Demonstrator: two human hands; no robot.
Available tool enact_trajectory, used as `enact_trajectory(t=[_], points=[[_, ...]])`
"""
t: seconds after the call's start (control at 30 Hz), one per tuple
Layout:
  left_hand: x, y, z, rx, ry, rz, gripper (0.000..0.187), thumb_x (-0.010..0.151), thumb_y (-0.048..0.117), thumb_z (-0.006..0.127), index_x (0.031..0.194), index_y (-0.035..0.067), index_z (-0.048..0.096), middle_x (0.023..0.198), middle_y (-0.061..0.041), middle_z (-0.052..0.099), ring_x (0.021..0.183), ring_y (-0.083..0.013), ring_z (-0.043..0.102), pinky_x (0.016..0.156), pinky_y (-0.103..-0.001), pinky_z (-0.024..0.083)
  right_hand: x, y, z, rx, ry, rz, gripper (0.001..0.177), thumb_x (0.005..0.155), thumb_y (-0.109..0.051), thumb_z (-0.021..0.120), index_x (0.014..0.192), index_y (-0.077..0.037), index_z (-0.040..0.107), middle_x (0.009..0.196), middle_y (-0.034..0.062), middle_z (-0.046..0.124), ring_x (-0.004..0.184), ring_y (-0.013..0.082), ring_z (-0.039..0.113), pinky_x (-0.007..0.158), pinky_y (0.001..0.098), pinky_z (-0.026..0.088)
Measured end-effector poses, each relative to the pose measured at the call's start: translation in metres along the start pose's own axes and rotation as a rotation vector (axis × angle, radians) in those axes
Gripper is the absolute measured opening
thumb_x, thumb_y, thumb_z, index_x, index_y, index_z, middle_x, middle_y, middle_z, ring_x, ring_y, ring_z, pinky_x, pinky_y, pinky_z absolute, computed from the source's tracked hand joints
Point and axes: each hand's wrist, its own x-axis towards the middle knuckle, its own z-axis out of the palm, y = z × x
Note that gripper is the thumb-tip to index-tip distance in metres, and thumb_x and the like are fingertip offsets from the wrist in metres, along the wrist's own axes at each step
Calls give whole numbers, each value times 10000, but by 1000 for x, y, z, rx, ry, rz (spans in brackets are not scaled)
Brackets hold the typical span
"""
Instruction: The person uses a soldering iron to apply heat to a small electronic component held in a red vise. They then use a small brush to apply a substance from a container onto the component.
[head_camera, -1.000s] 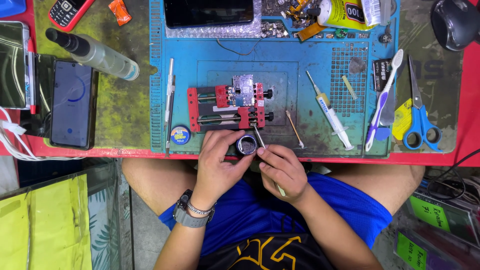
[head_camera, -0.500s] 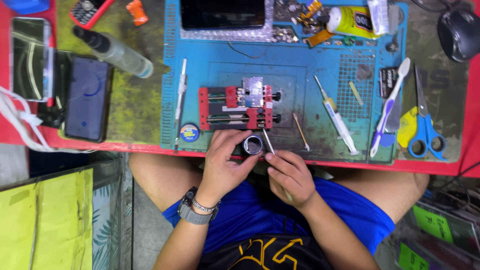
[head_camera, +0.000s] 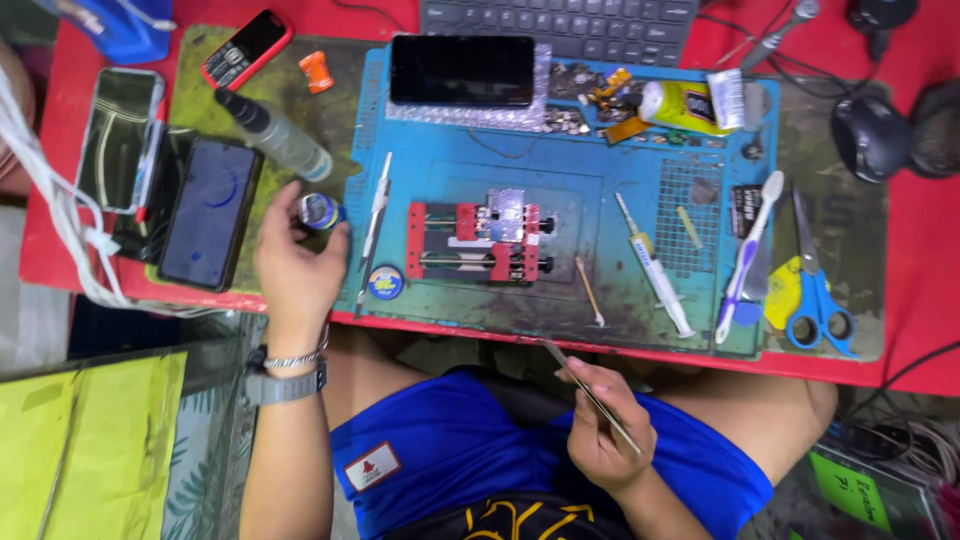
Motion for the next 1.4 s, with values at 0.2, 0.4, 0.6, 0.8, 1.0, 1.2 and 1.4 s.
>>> enact_trajectory(t=[0.2,0.4,0.6,0.8,1.0,1.2,1.4], points=[[-72,102,-39,326,56,227,433,888,334,785,1275,156,706,1243,-65,665,1117,-311,656,692,-455,516,29,-26,-4,-112,-84,173,153,1013,-86,576,1095,-20,688,1129,238,717,960,257,787,892,311,661],[-126,137,-5,-520,-528,644,81,966,-7,644,1025,-58,621,1019,-153,606,864,-324,556,811,-419,498,47,-35,13,-50,-244,73,198,1008,-117,632,1156,0,695,922,125,636,811,241,664,753,304,581],[-123,126,-10,-490,-470,530,171,947,30,680,1103,-38,663,960,-135,665,833,-294,572,772,-396,531,84,-14,-32,-617,-250,-52,202,956,-55,714,1154,-21,698,1153,171,667,1075,340,650,978,449,476],[-99,102,10,-643,-263,331,78,925,103,689,957,38,718,774,-90,668,666,-316,643,599,-391,532,75,46,-66,-1058,-283,-94,239,937,-88,718,1137,-200,786,1148,136,650,991,371,641,834,472,498],[-73,99,39,-704,-259,247,163,989,159,628,959,12,693,844,-73,665,749,-170,606,670,-280,497,68,12,-61,-619,-161,118,258,1101,-64,486,1237,60,668,1125,232,622,1066,342,609,978,409,497],[-78,89,46,-702,-188,275,210,988,201,634,927,7,688,857,-86,709,736,-192,621,685,-314,511,30,-6,-40,125,-191,412,117,1095,-198,462,1004,-135,501,906,91,518,784,193,597,797,342,524],[-77,95,40,-676,-236,299,184,989,161,632,905,3,674,813,-82,661,732,-188,582,666,-304,491,26,-28,-8,-224,-132,403,321,884,-56,725,757,-140,443,772,54,525,662,131,517,627,238,410]])
